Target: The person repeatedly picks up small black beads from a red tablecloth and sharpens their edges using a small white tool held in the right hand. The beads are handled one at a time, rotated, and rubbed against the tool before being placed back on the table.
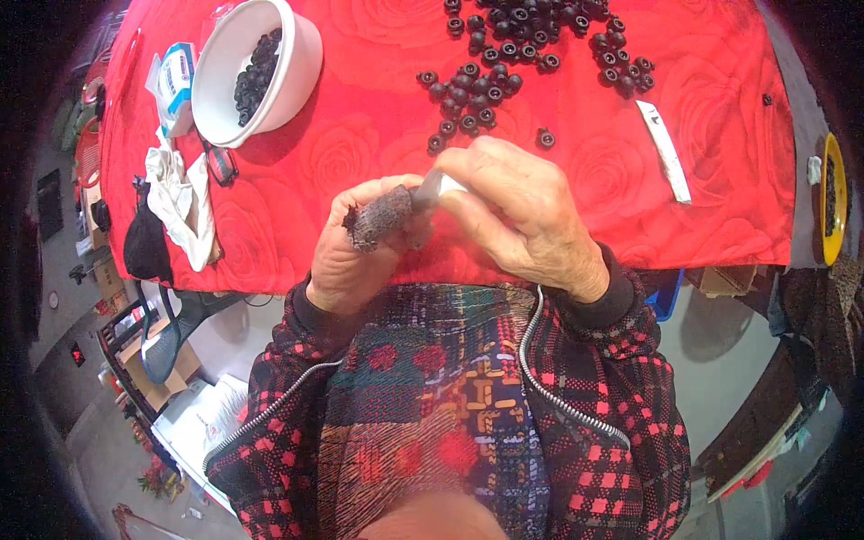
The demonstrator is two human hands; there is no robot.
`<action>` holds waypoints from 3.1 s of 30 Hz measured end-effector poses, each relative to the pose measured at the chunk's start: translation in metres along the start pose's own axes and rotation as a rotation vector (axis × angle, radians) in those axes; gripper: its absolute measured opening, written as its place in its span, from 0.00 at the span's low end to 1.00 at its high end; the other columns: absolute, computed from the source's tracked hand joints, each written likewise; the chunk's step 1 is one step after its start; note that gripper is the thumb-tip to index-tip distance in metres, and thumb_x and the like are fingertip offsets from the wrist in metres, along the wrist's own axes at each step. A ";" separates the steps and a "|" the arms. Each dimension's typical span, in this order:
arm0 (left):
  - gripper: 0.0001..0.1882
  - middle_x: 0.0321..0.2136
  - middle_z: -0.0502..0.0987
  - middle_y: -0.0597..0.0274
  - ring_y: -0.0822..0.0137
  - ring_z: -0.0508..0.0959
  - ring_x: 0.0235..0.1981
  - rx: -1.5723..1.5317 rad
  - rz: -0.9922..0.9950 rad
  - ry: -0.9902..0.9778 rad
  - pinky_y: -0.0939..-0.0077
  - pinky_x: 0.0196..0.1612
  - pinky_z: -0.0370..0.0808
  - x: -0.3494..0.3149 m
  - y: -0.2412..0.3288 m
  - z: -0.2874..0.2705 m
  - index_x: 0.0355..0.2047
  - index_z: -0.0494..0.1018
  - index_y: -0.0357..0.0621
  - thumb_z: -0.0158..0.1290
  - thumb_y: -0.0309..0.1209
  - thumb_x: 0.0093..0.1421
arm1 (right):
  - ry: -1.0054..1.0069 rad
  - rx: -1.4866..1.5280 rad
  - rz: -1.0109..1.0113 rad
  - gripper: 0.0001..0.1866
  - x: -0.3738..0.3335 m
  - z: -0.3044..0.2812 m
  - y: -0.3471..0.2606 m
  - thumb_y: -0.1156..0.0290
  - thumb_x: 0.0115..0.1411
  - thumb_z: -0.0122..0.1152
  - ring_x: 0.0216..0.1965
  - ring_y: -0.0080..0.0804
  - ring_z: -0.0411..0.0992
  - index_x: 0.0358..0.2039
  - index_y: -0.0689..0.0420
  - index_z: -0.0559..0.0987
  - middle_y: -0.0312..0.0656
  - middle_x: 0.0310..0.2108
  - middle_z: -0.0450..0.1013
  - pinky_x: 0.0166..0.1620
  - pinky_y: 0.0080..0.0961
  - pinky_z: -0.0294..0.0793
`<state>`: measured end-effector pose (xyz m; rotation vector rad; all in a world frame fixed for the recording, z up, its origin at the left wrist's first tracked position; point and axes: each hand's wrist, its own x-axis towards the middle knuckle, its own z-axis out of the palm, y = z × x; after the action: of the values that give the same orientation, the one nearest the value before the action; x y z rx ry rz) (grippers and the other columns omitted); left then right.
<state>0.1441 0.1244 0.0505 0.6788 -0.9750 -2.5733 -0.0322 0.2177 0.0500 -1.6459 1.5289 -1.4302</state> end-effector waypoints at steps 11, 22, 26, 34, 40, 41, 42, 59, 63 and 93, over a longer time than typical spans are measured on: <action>0.13 0.30 0.68 0.72 0.79 0.67 0.30 -0.380 -0.098 -0.055 0.81 0.33 0.65 0.010 -0.001 -0.014 0.41 0.72 0.42 0.49 0.38 0.63 | -0.141 0.128 0.035 0.12 -0.002 -0.002 -0.011 0.80 0.52 0.55 0.24 0.33 0.67 0.39 0.65 0.75 0.42 0.24 0.67 0.28 0.26 0.65; 0.19 0.35 0.73 0.67 0.74 0.72 0.37 -0.196 -0.006 -0.074 0.74 0.41 0.70 -0.001 0.000 -0.011 0.47 0.71 0.39 0.54 0.38 0.60 | 0.079 -0.020 0.069 0.11 0.006 0.007 -0.009 0.80 0.54 0.58 0.24 0.35 0.68 0.39 0.65 0.74 0.45 0.26 0.69 0.27 0.26 0.67; 0.15 0.33 0.74 0.68 0.78 0.72 0.33 -0.051 0.027 0.050 0.82 0.35 0.68 -0.001 0.000 -0.002 0.44 0.73 0.37 0.47 0.35 0.63 | 0.076 -0.043 0.030 0.11 0.007 0.008 -0.006 0.81 0.53 0.58 0.24 0.37 0.68 0.39 0.65 0.74 0.46 0.26 0.68 0.27 0.27 0.67; 0.23 0.38 0.76 0.63 0.73 0.74 0.37 -0.089 -0.026 -0.016 0.73 0.42 0.71 0.001 -0.002 -0.015 0.48 0.71 0.36 0.54 0.41 0.60 | 0.072 -0.012 0.039 0.12 0.007 0.009 -0.004 0.81 0.52 0.58 0.25 0.39 0.69 0.39 0.64 0.74 0.47 0.26 0.69 0.28 0.29 0.68; 0.23 0.38 0.76 0.63 0.73 0.74 0.37 -0.059 -0.030 -0.003 0.73 0.42 0.71 0.003 -0.002 -0.015 0.48 0.71 0.35 0.54 0.41 0.59 | 0.069 -0.016 0.044 0.11 0.006 0.009 -0.002 0.80 0.53 0.58 0.25 0.36 0.69 0.39 0.65 0.74 0.46 0.27 0.70 0.28 0.27 0.67; 0.23 0.38 0.76 0.63 0.73 0.74 0.37 -0.058 -0.032 0.000 0.73 0.42 0.71 0.004 -0.001 -0.014 0.48 0.71 0.35 0.54 0.40 0.60 | 0.060 -0.029 0.049 0.11 0.006 0.008 -0.001 0.78 0.55 0.57 0.25 0.33 0.68 0.39 0.65 0.74 0.45 0.27 0.69 0.29 0.25 0.67; 0.23 0.38 0.76 0.63 0.73 0.74 0.37 -0.057 -0.033 0.004 0.73 0.42 0.71 0.004 -0.001 -0.014 0.48 0.71 0.35 0.54 0.40 0.60 | 0.051 -0.041 0.054 0.10 0.006 0.007 -0.001 0.77 0.57 0.57 0.25 0.30 0.68 0.39 0.66 0.75 0.43 0.27 0.69 0.29 0.23 0.66; 0.18 0.31 0.70 0.69 0.75 0.70 0.30 -0.108 -0.054 0.035 0.76 0.40 0.69 0.006 0.005 -0.019 0.44 0.69 0.39 0.54 0.38 0.59 | -0.193 0.315 0.057 0.15 0.000 -0.002 0.002 0.79 0.49 0.61 0.24 0.33 0.68 0.39 0.63 0.74 0.43 0.26 0.69 0.27 0.27 0.66; 0.16 0.30 0.71 0.70 0.77 0.69 0.29 -0.085 0.000 0.026 0.79 0.38 0.68 0.007 -0.002 -0.013 0.42 0.71 0.39 0.52 0.38 0.61 | 0.072 0.080 0.008 0.18 0.009 0.005 -0.005 0.81 0.45 0.64 0.26 0.34 0.70 0.40 0.63 0.75 0.43 0.28 0.71 0.28 0.24 0.68; 0.14 0.37 0.78 0.54 0.68 0.78 0.33 0.541 0.563 0.116 0.76 0.34 0.75 0.000 -0.004 0.010 0.43 0.74 0.34 0.57 0.23 0.55 | 0.233 0.113 0.125 0.14 0.001 0.025 -0.013 0.76 0.48 0.68 0.22 0.25 0.68 0.36 0.61 0.77 0.38 0.22 0.69 0.26 0.22 0.66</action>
<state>0.1382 0.1329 0.0544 0.5616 -1.5752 -1.7751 -0.0045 0.2126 0.0529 -1.3319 1.6105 -1.6531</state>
